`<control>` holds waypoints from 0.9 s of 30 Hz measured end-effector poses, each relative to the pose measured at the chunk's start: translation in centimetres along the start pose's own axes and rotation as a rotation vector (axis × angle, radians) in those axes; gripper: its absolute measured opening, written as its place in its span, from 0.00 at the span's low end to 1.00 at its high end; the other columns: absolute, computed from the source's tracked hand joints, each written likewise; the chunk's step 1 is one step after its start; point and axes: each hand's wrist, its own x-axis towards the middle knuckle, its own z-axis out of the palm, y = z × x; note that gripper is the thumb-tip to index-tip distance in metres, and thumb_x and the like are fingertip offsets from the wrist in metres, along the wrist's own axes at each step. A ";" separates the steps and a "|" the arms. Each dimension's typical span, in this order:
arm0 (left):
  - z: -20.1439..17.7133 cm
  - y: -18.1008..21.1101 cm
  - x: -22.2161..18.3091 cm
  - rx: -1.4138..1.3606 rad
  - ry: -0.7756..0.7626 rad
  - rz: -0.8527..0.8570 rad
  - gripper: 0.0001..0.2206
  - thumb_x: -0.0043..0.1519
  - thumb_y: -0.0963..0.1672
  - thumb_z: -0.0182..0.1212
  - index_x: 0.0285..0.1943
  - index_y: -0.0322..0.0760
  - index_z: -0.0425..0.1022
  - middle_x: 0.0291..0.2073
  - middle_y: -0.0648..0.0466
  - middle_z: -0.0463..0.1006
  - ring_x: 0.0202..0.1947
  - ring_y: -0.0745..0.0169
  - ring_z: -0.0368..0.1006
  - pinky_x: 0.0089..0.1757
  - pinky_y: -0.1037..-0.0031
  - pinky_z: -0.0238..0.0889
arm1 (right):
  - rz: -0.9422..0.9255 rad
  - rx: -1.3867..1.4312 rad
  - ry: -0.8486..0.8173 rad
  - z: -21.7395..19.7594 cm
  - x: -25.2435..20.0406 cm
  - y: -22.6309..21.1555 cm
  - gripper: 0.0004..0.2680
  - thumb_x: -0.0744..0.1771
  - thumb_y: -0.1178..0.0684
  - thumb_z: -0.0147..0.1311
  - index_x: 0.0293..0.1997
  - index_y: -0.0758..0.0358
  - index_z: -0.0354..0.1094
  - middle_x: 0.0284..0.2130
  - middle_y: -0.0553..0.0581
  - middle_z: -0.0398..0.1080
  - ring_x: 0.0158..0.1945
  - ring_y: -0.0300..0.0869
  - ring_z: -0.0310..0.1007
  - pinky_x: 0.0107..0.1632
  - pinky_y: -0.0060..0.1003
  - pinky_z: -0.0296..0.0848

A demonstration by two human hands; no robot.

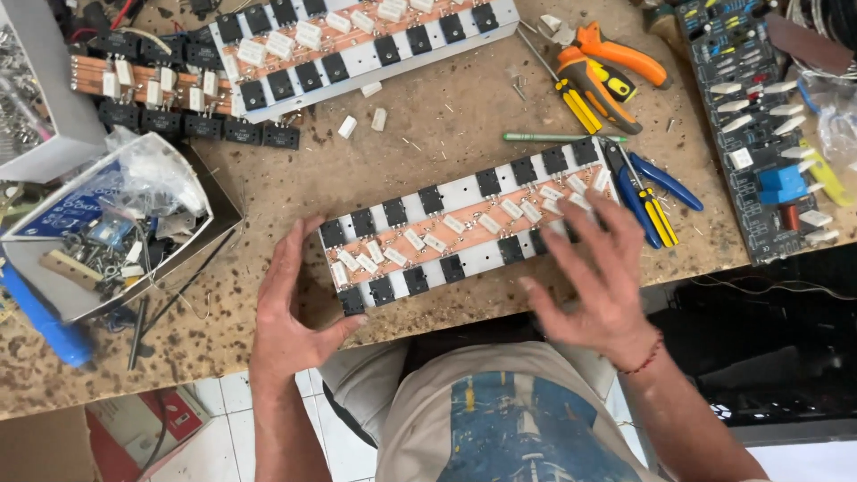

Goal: Assembling resistors and transistors onto a metal heatsink at an electronics repair bench.

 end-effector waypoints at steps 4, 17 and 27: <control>-0.3 -0.2 0.6 -0.007 -0.009 0.058 0.56 0.43 0.47 0.79 0.81 0.39 0.47 0.71 0.35 0.63 0.72 0.34 0.59 0.69 0.38 0.50 | 0.027 -0.166 -0.229 -3.2 -0.5 3.2 0.21 0.63 0.49 0.64 0.60 0.70 0.70 0.65 0.72 0.65 0.71 0.69 0.56 0.71 0.64 0.54; -5.3 7.0 9.0 0.214 -0.247 0.105 0.52 0.53 0.48 0.79 0.83 0.36 0.43 0.77 0.31 0.56 0.65 0.34 0.75 0.68 0.40 0.64 | -0.254 0.101 0.000 1.6 -0.2 -5.3 0.04 0.65 0.59 0.57 0.36 0.67 0.77 0.35 0.66 0.80 0.41 0.54 0.83 0.46 0.45 0.84; -6.0 12.1 13.1 0.444 -0.389 0.077 0.56 0.47 0.46 0.84 0.80 0.30 0.45 0.75 0.27 0.55 0.59 0.42 0.80 0.67 0.45 0.56 | 0.196 -0.344 -0.957 8.9 5.7 -8.4 0.38 0.70 0.22 0.27 0.75 0.74 0.41 0.66 0.80 0.52 0.72 0.69 0.44 0.64 0.62 0.57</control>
